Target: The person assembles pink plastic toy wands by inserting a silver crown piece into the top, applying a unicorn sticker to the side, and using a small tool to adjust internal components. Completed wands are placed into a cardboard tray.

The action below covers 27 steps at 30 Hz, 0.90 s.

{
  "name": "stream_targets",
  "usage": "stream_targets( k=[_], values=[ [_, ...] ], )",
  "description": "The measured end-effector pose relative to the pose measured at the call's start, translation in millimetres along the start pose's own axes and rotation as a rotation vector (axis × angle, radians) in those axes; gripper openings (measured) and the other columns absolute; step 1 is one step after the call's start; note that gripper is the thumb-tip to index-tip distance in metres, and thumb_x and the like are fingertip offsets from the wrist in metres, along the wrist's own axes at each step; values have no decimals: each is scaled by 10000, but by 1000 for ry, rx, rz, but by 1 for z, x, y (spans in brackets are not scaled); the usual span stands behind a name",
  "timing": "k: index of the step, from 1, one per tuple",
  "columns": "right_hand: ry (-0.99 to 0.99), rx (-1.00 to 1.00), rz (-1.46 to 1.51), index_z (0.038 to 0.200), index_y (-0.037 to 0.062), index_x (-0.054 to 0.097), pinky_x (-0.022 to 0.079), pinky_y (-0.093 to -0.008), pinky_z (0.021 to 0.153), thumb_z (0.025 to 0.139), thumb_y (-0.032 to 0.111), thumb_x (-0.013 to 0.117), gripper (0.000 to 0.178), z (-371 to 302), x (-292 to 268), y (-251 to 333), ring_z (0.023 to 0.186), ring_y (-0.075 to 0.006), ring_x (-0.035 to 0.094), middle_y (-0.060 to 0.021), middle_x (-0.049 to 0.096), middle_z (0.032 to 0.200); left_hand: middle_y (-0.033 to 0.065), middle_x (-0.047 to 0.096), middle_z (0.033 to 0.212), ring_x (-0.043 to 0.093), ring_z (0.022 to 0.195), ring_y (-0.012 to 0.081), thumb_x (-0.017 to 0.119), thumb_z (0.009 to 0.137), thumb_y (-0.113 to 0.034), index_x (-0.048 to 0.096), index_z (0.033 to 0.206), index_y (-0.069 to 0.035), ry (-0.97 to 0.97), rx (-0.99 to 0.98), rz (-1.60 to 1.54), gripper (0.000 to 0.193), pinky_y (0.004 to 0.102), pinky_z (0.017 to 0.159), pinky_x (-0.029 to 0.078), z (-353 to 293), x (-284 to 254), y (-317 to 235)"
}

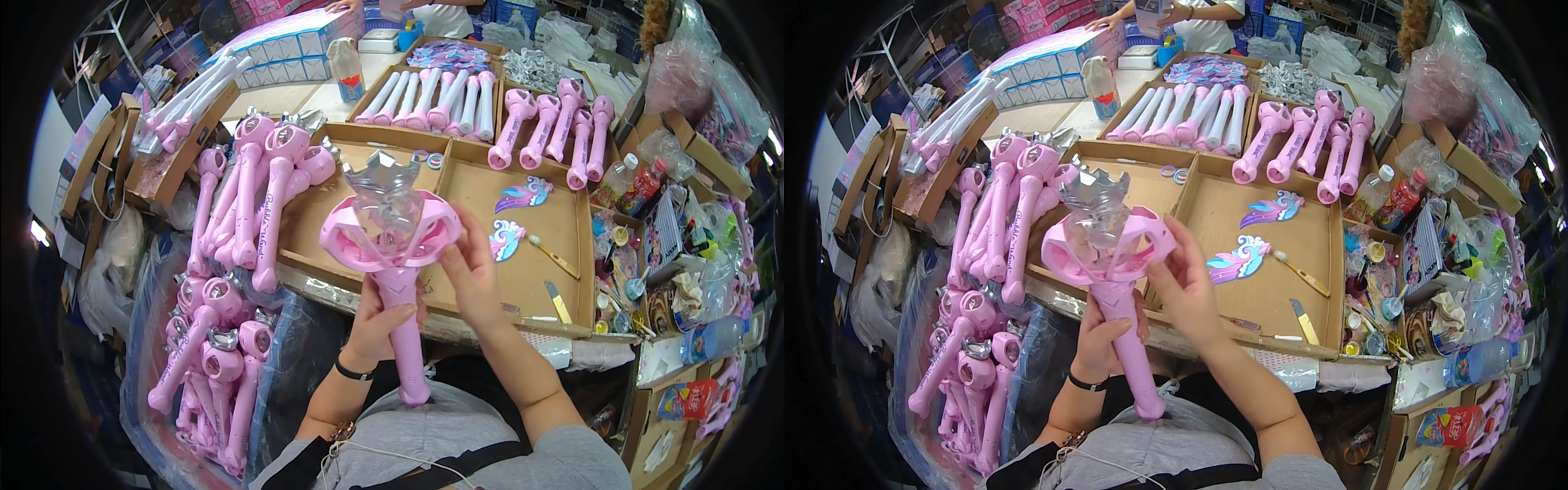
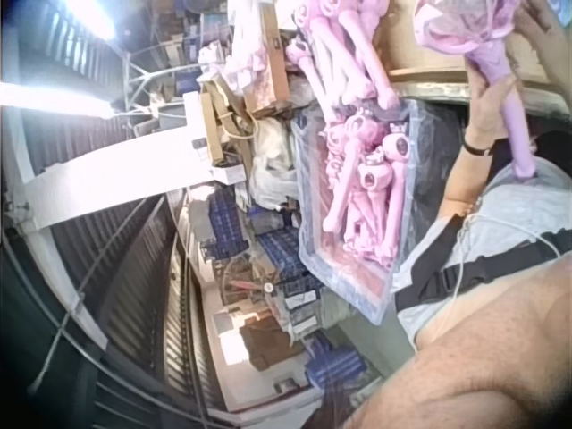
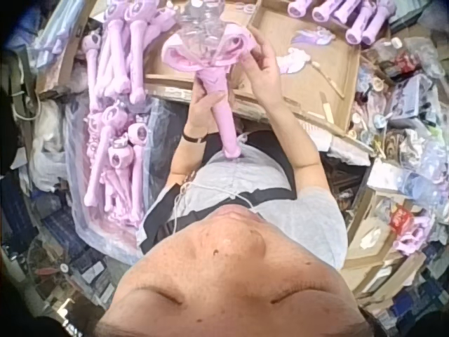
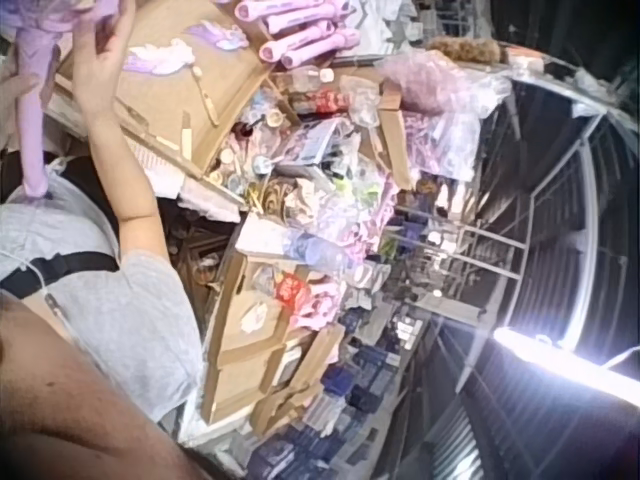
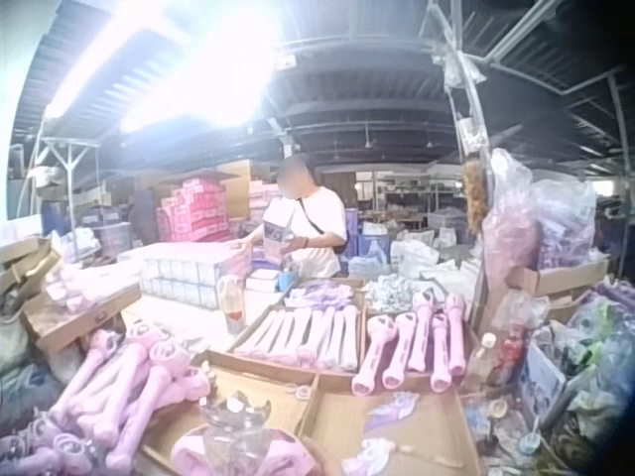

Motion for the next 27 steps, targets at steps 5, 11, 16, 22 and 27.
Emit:
stream_targets(
  k=[5,11,16,22,27],
  values=[
    [-75,-72,27,1401,40,255,400,-248,883,936,99,504,531,0,10,3,1025,-108,506,-80,529,1174,148,525,1008,580,689,215,592,735,-14,303,1278,-104,4,-52,88,622,325,568,500,-2,1,-1],
    [-43,14,-45,1360,37,293,420,-275,878,930,107,513,488,-2,-7,-17,1003,-117,518,-85,552,1091,144,529,993,579,698,212,601,731,-33,291,1291,-109,-46,14,56,644,321,589,504,1,0,-3],
    [29,86,-78,1327,20,314,447,-309,857,838,127,638,596,-67,3,-62,1003,-164,531,-101,541,1094,128,532,1038,591,760,193,627,813,-195,286,1292,-85,-60,88,119,599,307,625,508,9,-10,-18],
    [396,507,-317,1229,5,440,475,-315,743,755,192,717,580,-149,9,-101,841,-172,589,-117,597,936,116,578,1036,608,819,209,621,730,-633,445,1195,-21,-10,295,114,788,291,667,506,28,-22,-45],
    [179,418,-520,1207,24,455,495,-333,668,758,209,704,546,-139,-2,-98,706,-220,619,-154,620,820,127,560,1033,599,772,200,687,783,-355,328,1262,-84,43,94,62,657,313,656,500,27,-12,-23]
  ],
)
Point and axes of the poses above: each hand's wrist, its own z-axis towards the middle knuckle, its own x-axis out of the palm, y = z × x, the point moved 4 cm from there along z, towards the middle knuckle
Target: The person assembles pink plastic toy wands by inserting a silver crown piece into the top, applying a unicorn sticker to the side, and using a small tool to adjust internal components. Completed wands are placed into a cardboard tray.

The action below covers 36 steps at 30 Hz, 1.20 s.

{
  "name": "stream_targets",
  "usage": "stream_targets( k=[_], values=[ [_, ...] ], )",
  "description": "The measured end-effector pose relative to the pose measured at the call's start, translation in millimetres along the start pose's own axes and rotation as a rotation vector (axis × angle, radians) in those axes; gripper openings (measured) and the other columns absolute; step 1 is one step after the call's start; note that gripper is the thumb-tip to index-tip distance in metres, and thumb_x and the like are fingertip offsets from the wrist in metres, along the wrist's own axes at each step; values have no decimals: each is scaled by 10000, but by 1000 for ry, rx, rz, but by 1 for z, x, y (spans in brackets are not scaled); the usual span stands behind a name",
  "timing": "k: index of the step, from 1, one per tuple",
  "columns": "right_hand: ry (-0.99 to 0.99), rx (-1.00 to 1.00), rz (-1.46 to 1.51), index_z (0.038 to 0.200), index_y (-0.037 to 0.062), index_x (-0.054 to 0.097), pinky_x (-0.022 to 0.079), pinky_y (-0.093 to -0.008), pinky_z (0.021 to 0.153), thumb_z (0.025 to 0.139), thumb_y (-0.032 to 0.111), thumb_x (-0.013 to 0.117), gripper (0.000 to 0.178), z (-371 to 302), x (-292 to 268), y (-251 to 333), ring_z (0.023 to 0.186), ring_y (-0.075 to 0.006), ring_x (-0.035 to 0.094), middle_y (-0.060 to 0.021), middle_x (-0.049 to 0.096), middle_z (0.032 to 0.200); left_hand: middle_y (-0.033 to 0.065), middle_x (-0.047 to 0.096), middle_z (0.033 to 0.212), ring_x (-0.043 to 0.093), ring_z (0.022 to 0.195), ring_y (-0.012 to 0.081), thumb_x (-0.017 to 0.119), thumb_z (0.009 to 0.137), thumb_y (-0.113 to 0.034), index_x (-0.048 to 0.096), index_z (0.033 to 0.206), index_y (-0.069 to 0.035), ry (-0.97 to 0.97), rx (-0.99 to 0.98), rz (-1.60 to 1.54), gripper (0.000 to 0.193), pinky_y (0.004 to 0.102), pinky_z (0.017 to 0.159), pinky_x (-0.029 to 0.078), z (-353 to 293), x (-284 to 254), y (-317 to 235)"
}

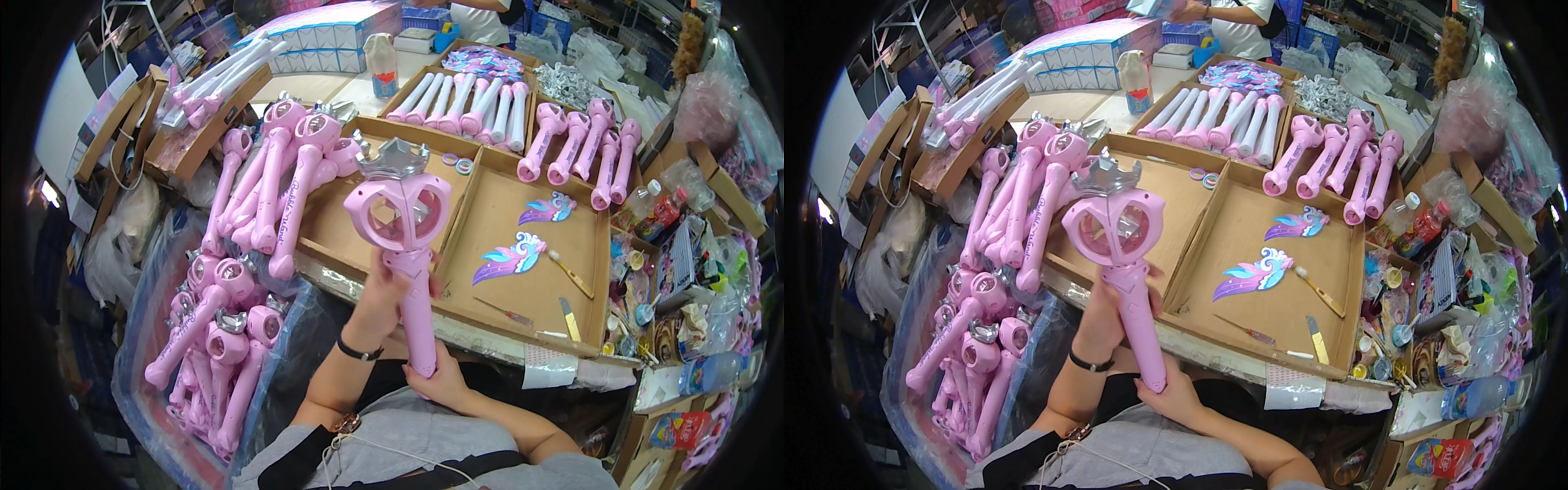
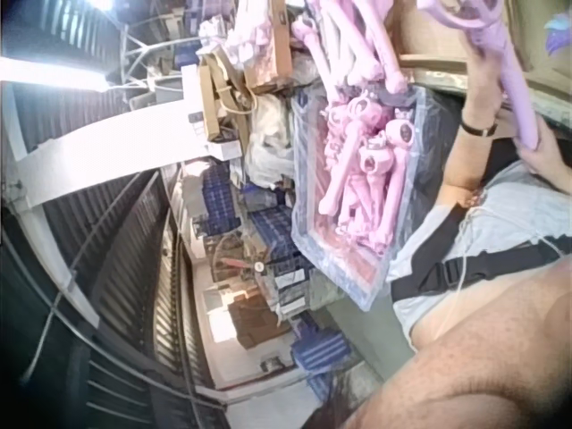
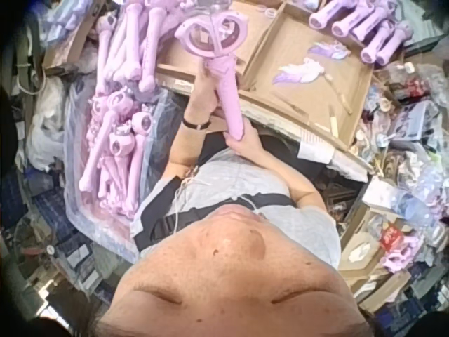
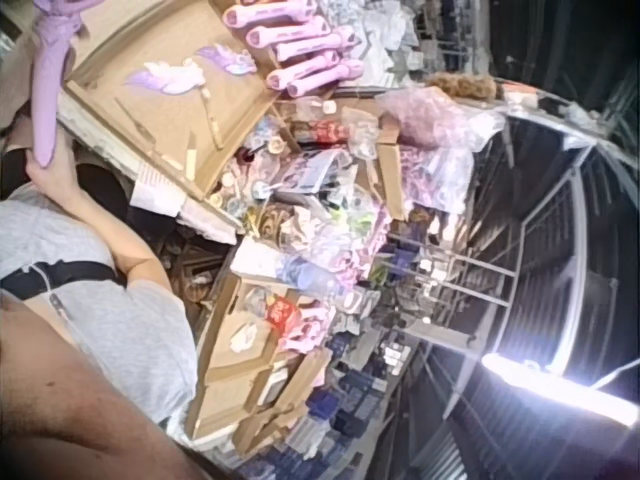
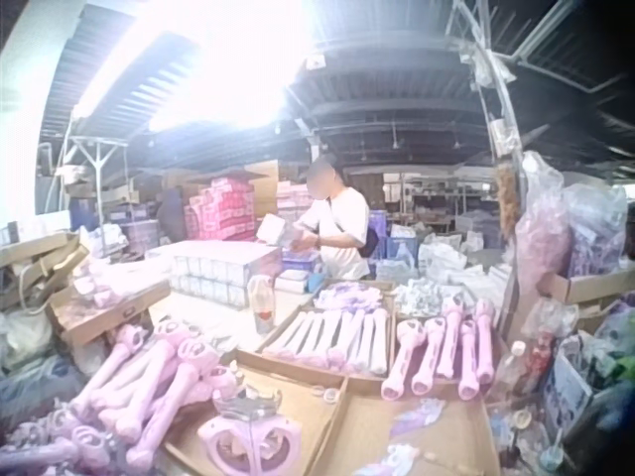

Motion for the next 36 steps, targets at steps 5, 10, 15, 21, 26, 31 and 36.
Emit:
stream_targets(
  k=[5,10,15,21,26,31,36],
  values=[
    [-69,-21,-67,1234,21,418,491,-328,688,758,211,701,586,-2,-2,4,742,-220,617,-157,612,848,126,532,1033,583,758,181,602,769,28,249,1264,-131,-51,-128,61,628,320,651,503,-13,2,19],
    [-30,-4,10,1254,22,394,486,-323,700,761,204,695,605,-4,1,-3,749,-206,601,-136,597,860,126,514,1052,577,777,183,599,756,37,258,1257,-130,-28,-145,4,629,322,653,504,-12,0,20],
    [-24,-43,26,1261,22,391,482,-318,706,763,201,695,611,-4,4,-6,758,-198,592,-132,589,874,120,511,1047,578,785,187,596,748,47,247,1265,-136,-24,-143,-40,650,326,663,504,-14,2,21],
    [-64,-38,-61,1246,22,404,498,-345,688,766,227,693,597,-5,-1,1,743,-264,627,-173,608,869,125,511,1044,562,786,208,619,757,-57,356,1221,-54,-22,-152,26,534,351,673,476,-14,-3,20],
    [-163,-99,-228,1216,18,420,509,-415,649,768,255,683,571,-5,-7,19,726,-379,635,-223,626,857,127,531,1045,576,816,226,635,791,-199,397,1218,-17,-3,-79,77,521,342,711,481,-12,-4,14],
    [-118,-180,-548,1211,13,420,505,-407,667,759,239,687,572,-7,-18,28,808,-383,608,-216,598,945,167,559,1078,589,845,251,506,766,-673,406,1258,-14,-286,188,-20,828,335,712,505,4,-27,-12],
    [238,6,-95,1209,13,420,486,-318,715,764,198,683,548,-10,-19,14,774,-228,605,-128,584,949,132,555,1137,587,931,217,328,739,-806,404,1289,-35,-170,120,-169,950,322,731,513,13,-28,-16]
  ],
)
Point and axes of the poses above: each hand's wrist, its own z-axis towards the middle knuckle, its own x-axis out of the palm, y = z × x, the point moved 4 cm from there along z, towards the middle knuckle
